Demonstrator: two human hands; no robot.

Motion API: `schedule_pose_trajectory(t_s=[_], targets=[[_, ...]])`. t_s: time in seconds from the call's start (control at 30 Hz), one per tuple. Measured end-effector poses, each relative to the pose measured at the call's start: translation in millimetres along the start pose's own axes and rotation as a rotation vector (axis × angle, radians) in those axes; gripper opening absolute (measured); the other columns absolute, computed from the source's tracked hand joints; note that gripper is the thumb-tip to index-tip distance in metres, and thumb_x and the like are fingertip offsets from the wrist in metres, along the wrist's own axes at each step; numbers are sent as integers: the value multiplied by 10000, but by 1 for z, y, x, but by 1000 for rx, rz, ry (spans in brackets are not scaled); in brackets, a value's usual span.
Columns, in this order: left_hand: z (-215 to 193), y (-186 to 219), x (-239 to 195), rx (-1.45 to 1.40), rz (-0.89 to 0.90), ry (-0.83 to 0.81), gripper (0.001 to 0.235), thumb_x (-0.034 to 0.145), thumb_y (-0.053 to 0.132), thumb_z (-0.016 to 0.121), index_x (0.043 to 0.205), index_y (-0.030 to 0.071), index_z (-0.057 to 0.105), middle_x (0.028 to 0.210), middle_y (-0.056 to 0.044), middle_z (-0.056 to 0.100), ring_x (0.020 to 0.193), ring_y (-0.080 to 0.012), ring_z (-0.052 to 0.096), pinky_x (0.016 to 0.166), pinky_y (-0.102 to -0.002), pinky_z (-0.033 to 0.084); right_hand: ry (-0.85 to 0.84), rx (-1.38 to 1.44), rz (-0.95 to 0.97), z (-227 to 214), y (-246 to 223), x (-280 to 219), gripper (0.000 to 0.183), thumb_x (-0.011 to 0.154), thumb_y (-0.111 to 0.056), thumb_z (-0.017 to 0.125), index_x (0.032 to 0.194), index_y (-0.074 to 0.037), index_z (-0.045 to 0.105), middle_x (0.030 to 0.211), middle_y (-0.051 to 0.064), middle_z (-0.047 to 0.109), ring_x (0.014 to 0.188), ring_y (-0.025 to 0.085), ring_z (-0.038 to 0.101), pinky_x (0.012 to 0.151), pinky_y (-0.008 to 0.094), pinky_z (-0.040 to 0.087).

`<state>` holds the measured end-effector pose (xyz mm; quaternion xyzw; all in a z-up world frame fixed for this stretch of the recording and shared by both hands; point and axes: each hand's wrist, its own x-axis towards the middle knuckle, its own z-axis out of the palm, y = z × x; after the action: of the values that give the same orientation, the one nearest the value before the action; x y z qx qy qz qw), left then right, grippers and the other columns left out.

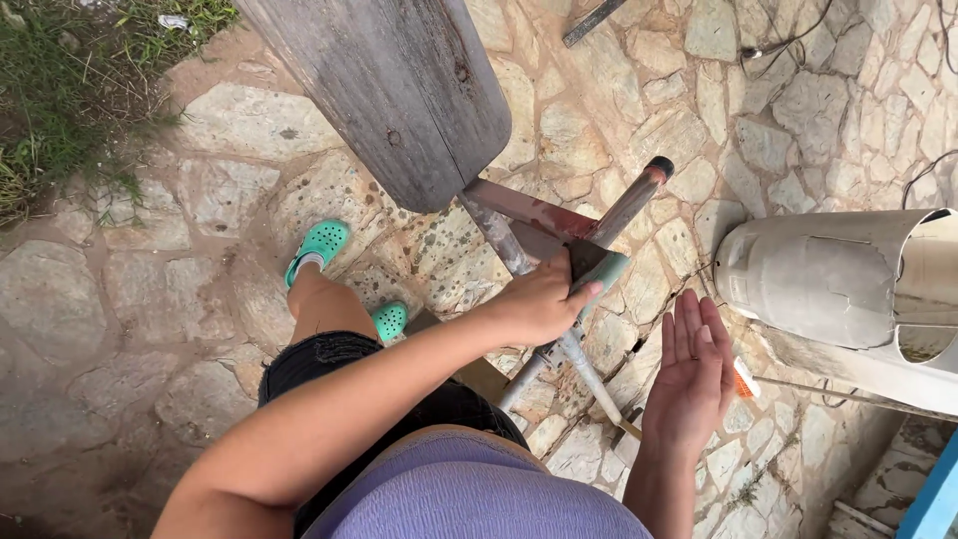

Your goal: Wet sanding a metal frame with sandpaper and water

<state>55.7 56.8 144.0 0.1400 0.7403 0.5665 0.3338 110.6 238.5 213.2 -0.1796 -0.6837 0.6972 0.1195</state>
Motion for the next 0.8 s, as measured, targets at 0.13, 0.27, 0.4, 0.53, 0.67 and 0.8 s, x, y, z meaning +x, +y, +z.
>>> schedule_pose_trajectory(t_s=[0.13, 0.27, 0.4, 0.53, 0.67, 0.8], targets=[[12, 22, -35, 103, -110, 1, 883, 1031, 580, 84, 1584, -97, -39, 1697, -271, -51, 1587, -360, -21, 1283, -427, 55, -11, -13, -5, -10, 1, -4, 505, 1003, -136, 489, 1460, 74, 447, 1486, 283, 529, 1447, 342, 535, 1225, 377, 465], [-5, 8, 1, 10, -158, -26, 593, 1046, 558, 211, 1270, 16, 294, 1259, -182, 318, 1185, -303, 369, 990, -377, 278, 12, -70, 7, -18, 5, -4, 459, 1009, -146, 497, 1428, 42, 499, 1463, 253, 564, 1432, 309, 559, 1216, 360, 479], [-28, 16, -24, -369, -278, -98, 659, 912, 696, 310, 1134, 184, 660, 1032, -50, 626, 1003, -202, 586, 865, -298, 393, -7, -114, -19, -29, -2, -6, 490, 1025, -168, 456, 1453, 72, 454, 1474, 279, 536, 1437, 321, 547, 1237, 360, 459], [-60, 29, -33, -517, -277, -215, 814, 884, 606, 342, 1624, 273, 288, 1712, -10, 274, 1564, -262, 279, 1261, -485, 227, 58, -139, -21, -35, -11, -7, 511, 1015, -224, 526, 1445, 50, 493, 1452, 251, 583, 1404, 286, 608, 1206, 334, 515], [-48, 20, -15, -645, -286, -192, 871, 831, 632, 399, 1600, 227, 352, 1715, -58, 237, 1571, -286, 223, 1258, -526, 154, 52, -133, -46, -34, -22, -14, 547, 1004, -259, 551, 1457, 42, 495, 1456, 230, 594, 1411, 264, 611, 1200, 317, 524], [-58, 44, -69, -457, -226, -251, 898, 809, 669, 274, 1634, 382, 63, 1756, 88, -42, 1614, -227, 17, 1278, -546, 64, 76, -157, -110, -46, -25, -15, 492, 1029, -252, 499, 1442, 16, 508, 1478, 242, 578, 1443, 267, 595, 1215, 317, 521]])
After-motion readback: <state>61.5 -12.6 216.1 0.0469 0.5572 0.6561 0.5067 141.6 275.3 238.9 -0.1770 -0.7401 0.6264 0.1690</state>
